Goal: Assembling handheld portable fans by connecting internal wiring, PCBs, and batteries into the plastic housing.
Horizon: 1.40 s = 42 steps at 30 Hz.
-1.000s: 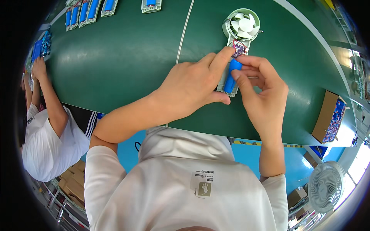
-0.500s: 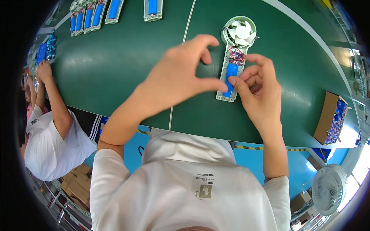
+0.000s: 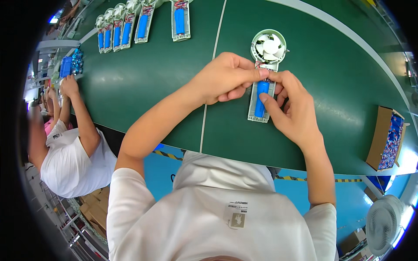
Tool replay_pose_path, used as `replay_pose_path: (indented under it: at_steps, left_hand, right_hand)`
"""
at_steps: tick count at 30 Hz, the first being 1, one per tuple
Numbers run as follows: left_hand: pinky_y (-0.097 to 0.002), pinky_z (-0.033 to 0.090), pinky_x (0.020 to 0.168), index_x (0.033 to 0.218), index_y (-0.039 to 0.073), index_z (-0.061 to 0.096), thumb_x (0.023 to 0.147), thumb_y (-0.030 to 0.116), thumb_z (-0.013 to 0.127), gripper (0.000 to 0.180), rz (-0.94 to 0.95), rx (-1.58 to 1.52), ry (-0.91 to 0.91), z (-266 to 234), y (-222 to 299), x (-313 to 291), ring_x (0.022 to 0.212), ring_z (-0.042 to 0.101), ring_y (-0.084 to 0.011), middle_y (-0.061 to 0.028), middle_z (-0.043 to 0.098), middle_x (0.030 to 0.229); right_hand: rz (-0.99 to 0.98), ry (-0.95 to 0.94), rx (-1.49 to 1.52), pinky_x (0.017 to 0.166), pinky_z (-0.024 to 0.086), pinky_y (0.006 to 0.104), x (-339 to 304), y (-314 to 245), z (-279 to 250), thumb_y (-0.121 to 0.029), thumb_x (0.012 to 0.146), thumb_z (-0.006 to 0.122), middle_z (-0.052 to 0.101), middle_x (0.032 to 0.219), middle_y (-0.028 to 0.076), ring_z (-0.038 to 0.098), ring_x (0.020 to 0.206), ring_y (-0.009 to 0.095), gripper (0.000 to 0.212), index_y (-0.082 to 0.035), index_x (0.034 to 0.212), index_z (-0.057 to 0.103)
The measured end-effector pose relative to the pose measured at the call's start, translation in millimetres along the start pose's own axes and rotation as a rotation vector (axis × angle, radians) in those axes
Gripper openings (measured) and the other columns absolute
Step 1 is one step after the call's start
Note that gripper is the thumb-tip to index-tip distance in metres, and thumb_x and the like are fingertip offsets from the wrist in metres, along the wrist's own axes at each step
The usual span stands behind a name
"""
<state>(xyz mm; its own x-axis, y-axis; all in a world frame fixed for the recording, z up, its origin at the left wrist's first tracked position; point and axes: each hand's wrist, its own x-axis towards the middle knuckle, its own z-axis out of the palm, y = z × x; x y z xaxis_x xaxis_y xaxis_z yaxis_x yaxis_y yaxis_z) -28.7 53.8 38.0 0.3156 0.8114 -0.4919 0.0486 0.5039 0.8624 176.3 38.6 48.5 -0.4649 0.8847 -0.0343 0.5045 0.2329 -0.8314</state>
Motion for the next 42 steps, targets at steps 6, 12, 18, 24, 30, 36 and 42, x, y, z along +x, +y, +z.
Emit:
replay_pose_path:
  at_steps: [6, 12, 18, 24, 30, 36, 42]
  left_hand:
    - [-0.0246, 0.027, 0.029, 0.070, 0.002, 0.059, 0.092, 0.032, 0.067, 0.038, -0.055, -0.050, 0.111, 11.6, 4.0, 5.4, 0.034, 0.042, -0.0079, -0.0003, 0.049, 0.051]
    - [-0.0310, 0.033, 0.033, 0.079, 0.000, 0.067, 0.094, 0.031, 0.056, 0.036, 0.087, 0.168, 0.183, 16.9, 10.6, 4.9, 0.034, 0.047, -0.0141, -0.0070, 0.054, 0.048]
    - [-0.0344, 0.047, 0.041, 0.068, -0.003, 0.067, 0.092, 0.026, 0.055, 0.039, 0.163, 0.382, 0.374, -33.5, 35.0, 25.3, 0.039, 0.057, -0.0201, -0.0123, 0.060, 0.051]
    - [-0.0372, 0.053, 0.058, 0.101, -0.001, 0.068, 0.090, 0.025, 0.065, 0.027, 0.760, 0.834, 1.019, -92.4, 25.9, 31.8, 0.066, 0.066, -0.0261, -0.0118, 0.069, 0.078]
    - [-0.0540, 0.031, 0.110, 0.135, 0.003, 0.050, 0.089, 0.040, 0.064, 0.060, 0.923, 1.421, 1.020, -157.8, 14.0, 15.8, 0.135, 0.039, -0.0408, -0.0185, 0.049, 0.141]
    - [-0.0545, 0.025, 0.114, 0.137, 0.007, 0.050, 0.091, 0.046, 0.060, 0.061, 0.860, 1.421, 0.885, -171.5, 35.7, 31.5, 0.138, 0.035, -0.0426, -0.0188, 0.047, 0.143]
    - [-0.0497, 0.040, 0.103, 0.122, -0.002, 0.058, 0.090, 0.014, 0.066, 0.037, 1.056, 1.353, 1.031, -163.0, 29.0, -0.4, 0.123, 0.051, -0.0421, -0.0200, 0.059, 0.126]
  right_hand:
    - [0.067, -0.042, 0.213, 0.053, 0.040, 0.0172, 6.5, 6.4, -2.2, 0.003, 0.082, 0.071, 0.058, 0.098, 0.002, 0.050, 0.066, 0.003, 0.038, 0.000, 0.118, 0.058]
    - [0.010, 0.220, 0.020, 0.066, 0.049, 0.0212, 5.7, 0.9, 4.6, -0.003, 0.072, 0.080, 0.057, 0.124, 0.011, 0.062, 0.097, 0.014, 0.079, -0.005, 0.141, 0.042]
    - [-0.107, 0.194, -0.075, 0.065, 0.047, 0.0242, 77.8, 6.5, 14.0, -0.015, 0.074, 0.082, 0.052, 0.139, 0.010, 0.058, 0.107, 0.014, 0.092, -0.010, 0.152, 0.034]
    - [-0.228, 0.225, 0.146, 0.066, 0.053, 0.0250, 154.4, -0.4, 55.3, -0.016, 0.075, 0.081, 0.051, 0.133, 0.016, 0.060, 0.092, 0.015, 0.093, 0.001, 0.151, 0.030]
    - [-0.243, 0.216, 0.230, 0.071, 0.056, 0.0266, 194.8, -21.8, 96.5, -0.017, 0.076, 0.080, 0.046, 0.138, 0.017, 0.061, 0.093, 0.017, 0.095, 0.003, 0.151, 0.026]
    - [-0.267, 0.278, 0.190, 0.080, 0.057, 0.0305, 207.7, -19.1, 85.7, -0.017, 0.075, 0.080, 0.042, 0.145, 0.021, 0.064, 0.098, 0.021, 0.094, 0.002, 0.151, 0.028]
    - [-0.229, 0.399, 0.141, 0.068, 0.055, 0.0347, 190.6, -34.2, 97.9, -0.029, 0.080, 0.078, 0.058, 0.119, 0.018, 0.067, 0.075, 0.024, 0.060, -0.001, 0.127, 0.052]
